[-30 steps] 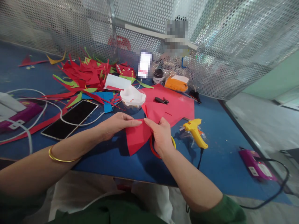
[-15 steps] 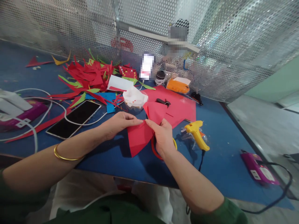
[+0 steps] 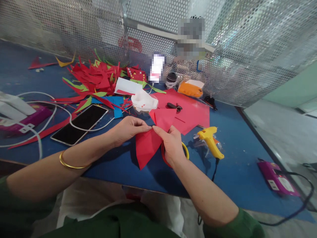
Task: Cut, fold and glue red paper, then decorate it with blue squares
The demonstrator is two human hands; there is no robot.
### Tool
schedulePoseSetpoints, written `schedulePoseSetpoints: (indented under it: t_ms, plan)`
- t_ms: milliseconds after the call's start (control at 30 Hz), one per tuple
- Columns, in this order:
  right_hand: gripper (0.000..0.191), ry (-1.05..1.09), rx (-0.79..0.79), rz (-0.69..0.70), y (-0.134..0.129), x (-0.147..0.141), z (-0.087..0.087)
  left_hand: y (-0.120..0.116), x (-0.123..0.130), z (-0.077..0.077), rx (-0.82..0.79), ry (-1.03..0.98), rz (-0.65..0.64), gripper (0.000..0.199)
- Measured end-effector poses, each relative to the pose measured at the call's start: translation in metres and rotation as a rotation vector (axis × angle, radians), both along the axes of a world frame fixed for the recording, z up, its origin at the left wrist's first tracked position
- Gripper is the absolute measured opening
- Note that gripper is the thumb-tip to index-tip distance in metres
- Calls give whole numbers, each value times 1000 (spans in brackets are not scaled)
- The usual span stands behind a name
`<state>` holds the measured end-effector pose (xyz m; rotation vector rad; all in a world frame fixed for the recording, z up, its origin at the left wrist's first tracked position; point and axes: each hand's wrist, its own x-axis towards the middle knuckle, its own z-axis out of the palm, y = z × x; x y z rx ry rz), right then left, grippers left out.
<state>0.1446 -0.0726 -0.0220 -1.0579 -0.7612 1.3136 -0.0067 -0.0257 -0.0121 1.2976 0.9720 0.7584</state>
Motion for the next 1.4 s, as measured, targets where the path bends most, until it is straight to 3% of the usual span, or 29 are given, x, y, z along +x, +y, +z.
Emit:
schedulePoseSetpoints:
  t_ms: [267, 700, 1033, 1300, 1400]
  plan:
    - [25, -15, 7, -114, 2, 2, 3, 0, -1, 0, -38, 81, -36, 19]
    - [28, 1, 9, -108, 2, 1, 3, -4, -2, 3, 186, 176, -45, 28]
    - [26, -1, 8, -115, 2, 1, 5, -3, -3, -2, 142, 146, -49, 31]
    - [28, -93, 54, -135, 6, 3, -3, -1, -3, -4, 380, 227, -51, 34]
    - [31, -225, 156, -343, 14, 12, -9, -2, -4, -2, 509, 290, 53, 29]
